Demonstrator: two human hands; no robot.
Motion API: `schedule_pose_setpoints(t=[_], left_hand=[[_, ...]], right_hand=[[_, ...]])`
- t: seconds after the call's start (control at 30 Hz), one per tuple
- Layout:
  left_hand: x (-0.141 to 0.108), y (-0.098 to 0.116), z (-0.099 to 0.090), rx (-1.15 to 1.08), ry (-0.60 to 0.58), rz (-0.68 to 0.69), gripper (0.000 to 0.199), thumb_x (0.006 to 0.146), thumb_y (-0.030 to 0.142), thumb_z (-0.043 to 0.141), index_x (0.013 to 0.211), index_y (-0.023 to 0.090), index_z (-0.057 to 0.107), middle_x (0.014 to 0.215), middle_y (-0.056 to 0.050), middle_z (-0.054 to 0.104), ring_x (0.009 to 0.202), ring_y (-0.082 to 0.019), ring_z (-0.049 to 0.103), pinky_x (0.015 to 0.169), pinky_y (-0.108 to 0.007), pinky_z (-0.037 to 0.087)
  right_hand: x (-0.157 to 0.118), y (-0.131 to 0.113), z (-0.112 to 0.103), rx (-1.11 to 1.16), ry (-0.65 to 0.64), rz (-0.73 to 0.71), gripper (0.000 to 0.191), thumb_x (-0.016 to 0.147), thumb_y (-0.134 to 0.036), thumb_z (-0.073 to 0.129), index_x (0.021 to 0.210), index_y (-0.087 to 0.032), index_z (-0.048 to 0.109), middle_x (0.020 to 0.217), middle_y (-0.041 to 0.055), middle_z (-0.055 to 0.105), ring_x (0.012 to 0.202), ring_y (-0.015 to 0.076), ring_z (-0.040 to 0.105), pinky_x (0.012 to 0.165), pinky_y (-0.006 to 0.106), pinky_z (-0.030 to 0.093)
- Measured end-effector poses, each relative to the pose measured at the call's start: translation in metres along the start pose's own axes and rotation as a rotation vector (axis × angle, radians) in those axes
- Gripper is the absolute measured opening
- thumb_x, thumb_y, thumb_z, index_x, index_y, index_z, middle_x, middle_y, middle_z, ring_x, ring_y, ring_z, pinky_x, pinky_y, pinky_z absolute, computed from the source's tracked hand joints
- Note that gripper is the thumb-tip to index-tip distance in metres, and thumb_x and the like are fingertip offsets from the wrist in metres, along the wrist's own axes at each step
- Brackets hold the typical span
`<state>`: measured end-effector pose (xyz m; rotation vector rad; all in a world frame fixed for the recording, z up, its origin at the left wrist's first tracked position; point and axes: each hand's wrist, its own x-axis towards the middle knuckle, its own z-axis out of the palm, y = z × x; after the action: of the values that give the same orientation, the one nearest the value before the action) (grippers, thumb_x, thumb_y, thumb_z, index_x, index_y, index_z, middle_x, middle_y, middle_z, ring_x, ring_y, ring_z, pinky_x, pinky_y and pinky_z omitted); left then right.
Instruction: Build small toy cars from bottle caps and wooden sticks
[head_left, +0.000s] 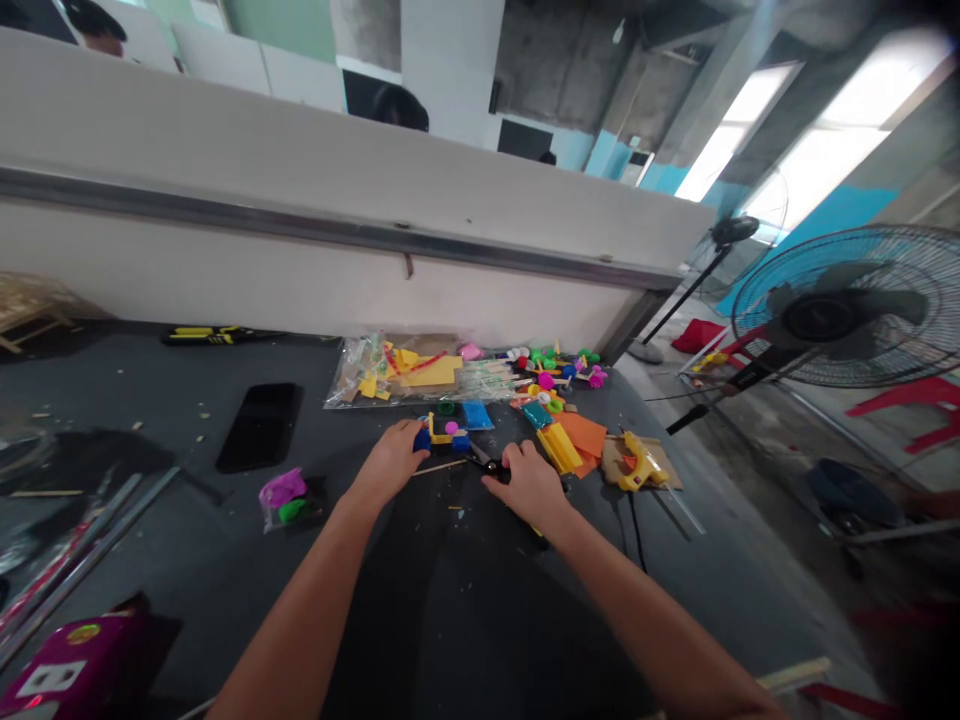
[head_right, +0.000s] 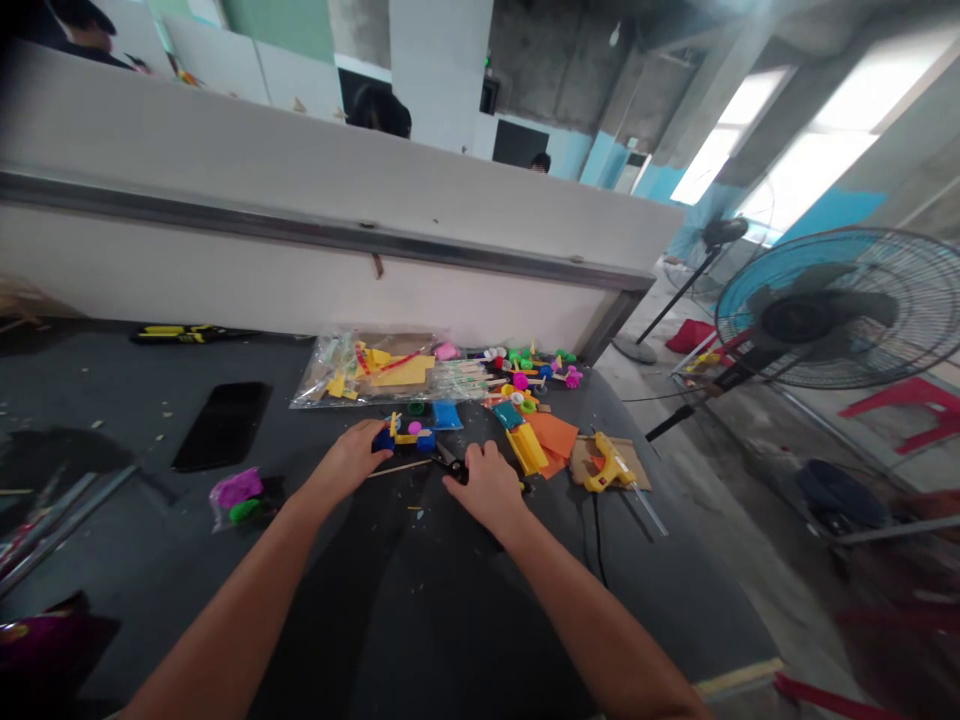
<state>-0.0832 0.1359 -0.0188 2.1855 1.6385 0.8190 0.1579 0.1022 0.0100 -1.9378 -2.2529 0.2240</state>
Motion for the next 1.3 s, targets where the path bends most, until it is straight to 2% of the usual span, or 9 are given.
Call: schedule_pose_setpoints(t=[0.1,0.2,0.43,0.53,0.7,0.83,0.93,1.07,1.3], left_hand=[[-0.008,0.002,0.003,0.019,0.06,-0.051,0.055,0.072,0.019,0.062,0.124,0.015,0.044,0.122,-0.014,0.052,0.115,-0.027,0.049,0.098,-0.039,0.037],[-0.019,0.002,0.003,0.102,0.087,-0.138,0.059,0.071,0.025,0.064,0.124,0.012,0.042,0.119,-0.016,0.052,0.113,-0.029,0.048,0.095,-0.041,0.039],[-0.039,-0.002,-0.006,0.238,-0.058,-0.085,0.011,0.075,0.029,0.06,0.081,0.02,0.063,0.088,-0.007,0.057,0.087,-0.025,0.053,0.084,-0.039,0.04],[-0.035,0.005,-0.004,0.209,-0.096,-0.019,0.009,0.077,0.025,0.057,0.074,0.021,0.065,0.083,-0.006,0.057,0.083,-0.022,0.052,0.081,-0.036,0.039],[-0.03,0.021,0.006,0.157,-0.071,0.018,0.01,0.078,0.025,0.057,0.077,0.02,0.065,0.082,-0.006,0.057,0.084,-0.022,0.052,0.08,-0.035,0.039],[-0.029,0.02,0.006,0.131,0.016,-0.074,0.012,0.077,0.03,0.059,0.083,0.02,0.062,0.085,-0.006,0.058,0.086,-0.024,0.053,0.081,-0.036,0.041],[-0.022,0.014,0.004,0.08,0.11,-0.156,0.033,0.075,0.029,0.061,0.105,0.019,0.056,0.102,-0.009,0.058,0.096,-0.026,0.054,0.085,-0.038,0.042],[-0.009,0.006,0.005,0.042,0.029,-0.051,0.044,0.074,0.02,0.06,0.118,0.018,0.052,0.115,-0.01,0.057,0.105,-0.026,0.053,0.092,-0.039,0.04],[-0.005,-0.002,0.007,0.008,0.029,-0.014,0.038,0.074,0.016,0.058,0.112,0.015,0.057,0.111,-0.011,0.062,0.103,-0.026,0.056,0.093,-0.038,0.041]], right_hand=[[-0.002,0.0,0.002,-0.09,-0.049,0.042,0.055,0.066,-0.06,0.062,0.102,-0.019,0.052,0.101,0.0089,0.048,0.087,0.0234,0.056,0.067,0.03,0.041],[-0.005,0.002,0.004,-0.147,-0.064,0.088,0.053,0.067,-0.059,0.061,0.099,-0.016,0.054,0.102,0.0115,0.048,0.09,0.0258,0.057,0.068,0.031,0.043],[-0.004,0.013,0.006,-0.182,-0.013,0.218,0.049,0.072,-0.053,0.056,0.098,-0.012,0.055,0.1,0.015,0.052,0.089,0.0276,0.057,0.069,0.034,0.044],[0.004,0.016,0.006,-0.166,0.004,0.235,0.052,0.072,-0.055,0.055,0.1,-0.011,0.054,0.103,0.0165,0.052,0.09,0.0285,0.057,0.07,0.034,0.044],[0.017,0.013,0.0,-0.133,0.028,0.277,0.053,0.074,-0.055,0.055,0.102,-0.01,0.054,0.104,0.0187,0.052,0.097,0.0301,0.055,0.073,0.035,0.043],[0.022,-0.003,-0.002,-0.05,0.132,0.171,0.048,0.082,-0.053,0.047,0.11,-0.014,0.05,0.106,0.0157,0.052,0.095,0.0263,0.056,0.071,0.032,0.043],[0.029,-0.022,0.005,0.089,0.041,0.114,0.045,0.081,-0.042,0.054,0.117,-0.017,0.046,0.108,0.0141,0.054,0.091,0.0241,0.059,0.071,0.031,0.043],[0.037,-0.043,0.019,0.18,-0.062,0.107,0.039,0.079,-0.03,0.056,0.114,-0.014,0.05,0.105,0.0151,0.056,0.092,0.0262,0.06,0.074,0.033,0.044],[0.034,-0.05,0.035,0.304,0.069,0.109,0.029,0.084,-0.028,0.049,0.11,-0.017,0.051,0.106,0.0121,0.056,0.093,0.0225,0.059,0.077,0.031,0.044]])
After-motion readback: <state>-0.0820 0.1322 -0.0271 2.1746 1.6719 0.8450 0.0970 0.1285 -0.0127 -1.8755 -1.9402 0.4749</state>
